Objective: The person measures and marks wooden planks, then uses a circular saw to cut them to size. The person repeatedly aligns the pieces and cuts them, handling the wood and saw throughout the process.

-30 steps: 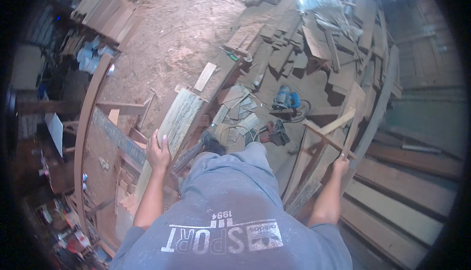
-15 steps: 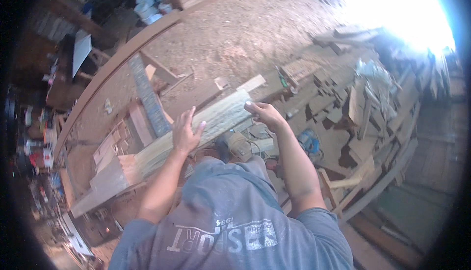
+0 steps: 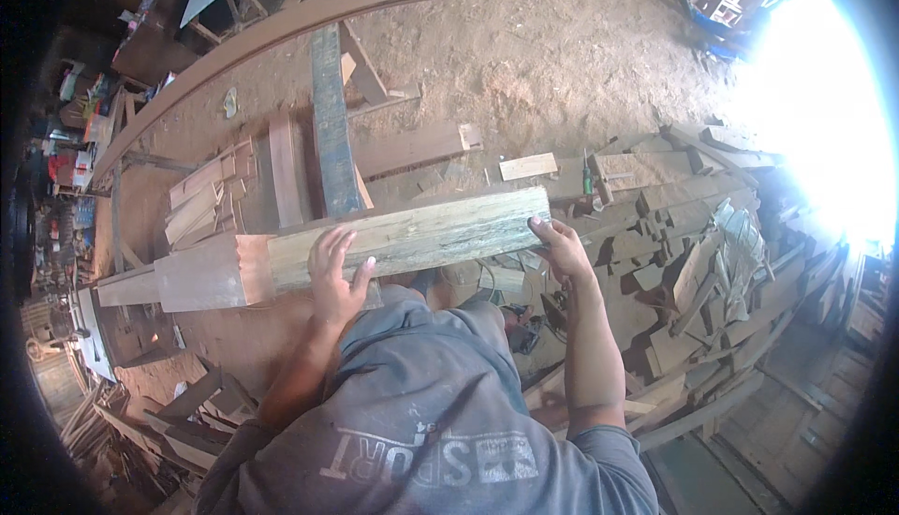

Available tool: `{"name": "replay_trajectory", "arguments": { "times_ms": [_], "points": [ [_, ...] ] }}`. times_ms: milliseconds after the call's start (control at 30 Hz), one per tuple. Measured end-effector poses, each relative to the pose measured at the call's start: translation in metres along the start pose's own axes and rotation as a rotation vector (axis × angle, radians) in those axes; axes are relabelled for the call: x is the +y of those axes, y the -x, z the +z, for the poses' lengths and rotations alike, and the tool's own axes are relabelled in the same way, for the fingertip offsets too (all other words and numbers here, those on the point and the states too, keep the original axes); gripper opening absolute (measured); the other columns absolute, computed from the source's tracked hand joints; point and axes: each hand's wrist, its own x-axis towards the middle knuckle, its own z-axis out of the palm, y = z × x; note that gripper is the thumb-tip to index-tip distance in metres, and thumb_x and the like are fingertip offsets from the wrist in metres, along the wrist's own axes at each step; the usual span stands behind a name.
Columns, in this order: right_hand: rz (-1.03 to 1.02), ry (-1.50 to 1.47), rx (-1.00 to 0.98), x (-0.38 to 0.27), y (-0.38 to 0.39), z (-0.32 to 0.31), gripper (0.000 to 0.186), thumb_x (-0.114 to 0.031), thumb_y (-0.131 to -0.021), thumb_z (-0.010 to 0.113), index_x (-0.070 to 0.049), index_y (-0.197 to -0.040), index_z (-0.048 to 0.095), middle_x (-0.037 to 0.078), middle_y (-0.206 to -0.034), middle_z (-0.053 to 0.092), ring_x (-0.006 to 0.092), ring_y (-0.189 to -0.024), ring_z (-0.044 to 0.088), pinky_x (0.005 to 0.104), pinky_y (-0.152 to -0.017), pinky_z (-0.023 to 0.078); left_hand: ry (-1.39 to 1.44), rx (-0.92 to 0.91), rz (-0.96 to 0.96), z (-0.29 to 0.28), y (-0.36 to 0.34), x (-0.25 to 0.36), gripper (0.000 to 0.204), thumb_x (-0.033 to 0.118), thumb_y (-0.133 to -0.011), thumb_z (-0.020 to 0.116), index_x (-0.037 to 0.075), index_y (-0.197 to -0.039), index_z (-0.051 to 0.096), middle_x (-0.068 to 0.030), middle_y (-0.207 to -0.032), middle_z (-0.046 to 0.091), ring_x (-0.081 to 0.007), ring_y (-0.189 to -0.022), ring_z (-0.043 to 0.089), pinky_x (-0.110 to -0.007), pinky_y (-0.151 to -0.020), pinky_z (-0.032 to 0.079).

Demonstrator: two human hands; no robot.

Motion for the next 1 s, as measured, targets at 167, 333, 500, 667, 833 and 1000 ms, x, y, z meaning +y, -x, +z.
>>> {"name": "replay_trajectory", "arguments": {
  "times_ms": [167, 333, 500, 667, 833, 1000],
  "points": [
    [-0.161, 0.520, 0.140, -0.016, 0.009, -0.010, 0.054, -0.029, -0.105, 0.074, 0.008, -0.142, 0.066, 0.017, -0.127, 0.076, 0.0193, -0.116, 0.070, 0.0335, -0.103, 0.053, -0.150, 0.104, -0.283, -0.009, 0.029, -0.008, 0.068, 0.028, -0.096, 0.080, 0.003, -0.153, 0.052, -0.0312, -0.157, 0.044, -0.0510, -0.148, 0.040, -0.060, -0.123, 0.034],
    [-0.042, 0.625, 0.181, -0.022, 0.025, 0.009, 0.055, -0.046, -0.106, 0.070, -0.006, -0.145, 0.069, 0.004, -0.122, 0.075, 0.0153, -0.112, 0.068, 0.0377, -0.099, 0.053, 0.237, 0.359, -0.642, -0.002, 0.089, -0.015, 0.053, 0.021, -0.100, 0.078, -0.002, -0.142, 0.056, -0.0213, -0.141, 0.056, -0.0364, -0.133, 0.053, -0.050, -0.117, 0.040],
    [-0.039, 0.617, 0.204, -0.018, 0.029, 0.015, 0.058, -0.049, -0.107, 0.069, -0.006, -0.146, 0.068, 0.006, -0.127, 0.075, 0.0169, -0.118, 0.067, 0.0392, -0.101, 0.052, 0.983, 0.648, -1.317, 0.008, 0.102, -0.064, 0.056, 0.028, -0.104, 0.076, -0.001, -0.146, 0.053, -0.0136, -0.143, 0.056, -0.0263, -0.135, 0.051, -0.042, -0.119, 0.039],
    [0.005, 0.667, 0.227, -0.020, 0.032, 0.015, 0.060, -0.050, -0.107, 0.068, -0.005, -0.146, 0.068, 0.007, -0.129, 0.075, 0.0195, -0.121, 0.066, 0.0406, -0.103, 0.052, 1.251, 0.773, -1.445, -0.008, 0.057, -0.053, 0.069, 0.030, -0.109, 0.071, 0.000, -0.163, 0.039, -0.0177, -0.159, 0.048, -0.0312, -0.150, 0.046, -0.041, -0.129, 0.036],
    [-0.008, 0.657, 0.249, -0.018, 0.035, 0.010, 0.056, -0.048, -0.106, 0.070, -0.005, -0.143, 0.069, 0.005, -0.128, 0.074, 0.0177, -0.119, 0.066, 0.0386, -0.099, 0.052, 1.320, 0.806, -1.438, 0.005, 0.065, -0.063, 0.056, 0.026, -0.107, 0.074, 0.007, -0.152, 0.049, -0.0113, -0.149, 0.055, -0.0267, -0.141, 0.052, -0.041, -0.120, 0.043],
    [0.047, 0.411, 0.168, 0.022, 0.043, -0.030, 0.051, -0.045, -0.105, 0.072, -0.006, -0.137, 0.069, 0.003, -0.121, 0.072, 0.0175, -0.115, 0.066, 0.0391, -0.101, 0.051, 1.366, 0.744, -1.472, 0.001, 0.075, -0.069, 0.034, 0.025, -0.103, 0.080, 0.012, -0.130, 0.062, -0.0030, -0.130, 0.066, -0.0204, -0.125, 0.062, -0.039, -0.110, 0.050]
  ]
}}
